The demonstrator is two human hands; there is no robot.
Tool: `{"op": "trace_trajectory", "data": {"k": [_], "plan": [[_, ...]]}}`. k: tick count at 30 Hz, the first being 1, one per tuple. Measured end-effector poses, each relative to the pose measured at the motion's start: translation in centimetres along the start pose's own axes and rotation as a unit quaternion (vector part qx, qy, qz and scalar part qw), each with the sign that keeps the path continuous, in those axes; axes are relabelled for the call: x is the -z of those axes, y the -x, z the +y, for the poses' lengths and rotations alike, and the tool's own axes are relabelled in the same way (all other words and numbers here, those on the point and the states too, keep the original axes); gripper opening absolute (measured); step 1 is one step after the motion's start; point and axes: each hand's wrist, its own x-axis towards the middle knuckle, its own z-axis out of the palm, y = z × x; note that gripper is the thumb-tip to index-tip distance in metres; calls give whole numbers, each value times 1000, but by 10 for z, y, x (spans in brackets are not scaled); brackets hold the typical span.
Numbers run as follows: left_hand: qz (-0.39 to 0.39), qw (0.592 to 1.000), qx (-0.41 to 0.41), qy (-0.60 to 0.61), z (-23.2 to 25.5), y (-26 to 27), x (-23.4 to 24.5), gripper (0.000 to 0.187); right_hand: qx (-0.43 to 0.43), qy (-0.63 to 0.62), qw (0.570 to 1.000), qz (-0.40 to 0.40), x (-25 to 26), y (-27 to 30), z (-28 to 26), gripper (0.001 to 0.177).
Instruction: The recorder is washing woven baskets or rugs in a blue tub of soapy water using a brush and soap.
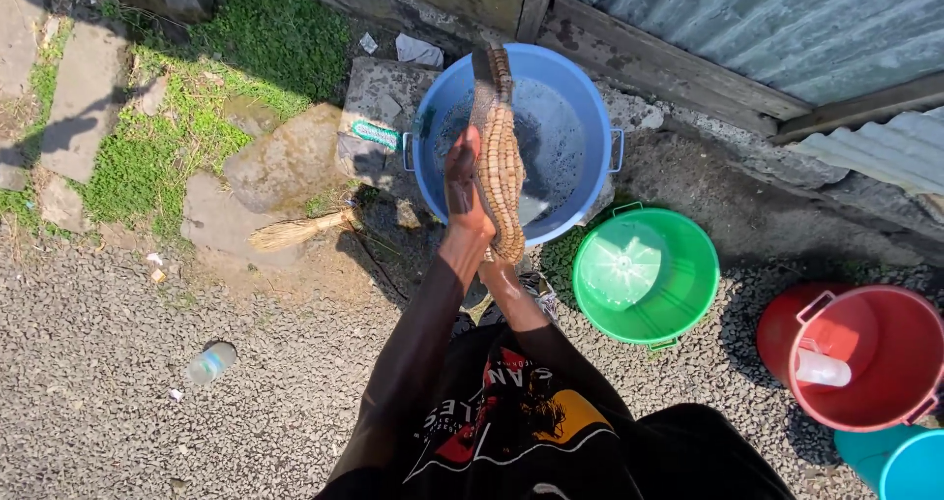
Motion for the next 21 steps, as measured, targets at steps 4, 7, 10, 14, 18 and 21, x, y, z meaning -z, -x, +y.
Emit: {"op": "trace_trajectory", "data": {"k": [4, 7, 10, 14, 18, 21], "plan": [[-24, 999, 20, 18, -14, -20, 7, 35, 25, 70, 997, 32, 21, -24, -50, 42], [-74, 993, 28, 82, -8, -36, 55, 28, -10, 113, 986, 122, 68, -48, -98, 45], [-54, 998, -10, -7, 29, -25, 85, 34, 30, 117, 980, 157, 96, -59, -125, 38], [62, 994, -21, -83, 19, -25, 197, 34, 60, 80, 973, 209, 151, -92, -129, 36], [18, 995, -84, -48, -17, -20, 313, 31, 62, 74, 990, 99, 240, -122, -123, 39], [129, 986, -81, -69, 9, -5, 305, 43, 99, 15, 968, 232, 297, -143, -116, 28]]}}
